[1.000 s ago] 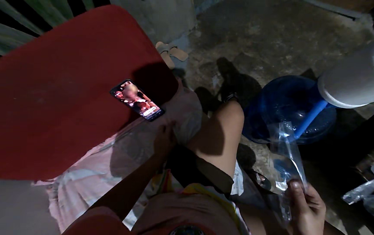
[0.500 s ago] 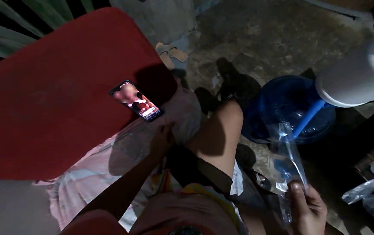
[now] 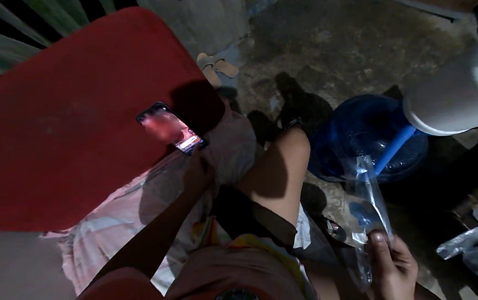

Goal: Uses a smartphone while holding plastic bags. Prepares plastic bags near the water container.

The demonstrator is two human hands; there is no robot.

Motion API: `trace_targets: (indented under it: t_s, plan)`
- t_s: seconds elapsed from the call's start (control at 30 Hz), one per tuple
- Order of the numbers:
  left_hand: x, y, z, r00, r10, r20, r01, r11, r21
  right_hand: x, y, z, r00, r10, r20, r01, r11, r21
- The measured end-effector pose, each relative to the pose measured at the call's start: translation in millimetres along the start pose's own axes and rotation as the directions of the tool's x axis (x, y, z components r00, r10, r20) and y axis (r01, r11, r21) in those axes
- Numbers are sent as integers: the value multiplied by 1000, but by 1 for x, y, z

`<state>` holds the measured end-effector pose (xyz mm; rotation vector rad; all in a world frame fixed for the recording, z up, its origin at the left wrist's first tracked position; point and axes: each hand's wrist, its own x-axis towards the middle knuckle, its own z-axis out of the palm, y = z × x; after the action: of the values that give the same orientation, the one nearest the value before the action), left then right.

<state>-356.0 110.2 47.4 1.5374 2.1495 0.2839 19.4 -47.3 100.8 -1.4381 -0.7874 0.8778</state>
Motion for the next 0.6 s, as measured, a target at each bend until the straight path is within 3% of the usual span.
trace_targets:
  t_s: [0.3,0.6]
  plan:
    - [6,8,-3,998,-55,39,52,997,64,0,-2,3,1000,19,-17,-19,1000,-1]
    - [8,-2,1,996,71,61,-79,988,132,0,-1,2,1000,15,-20,-15,1000,-1]
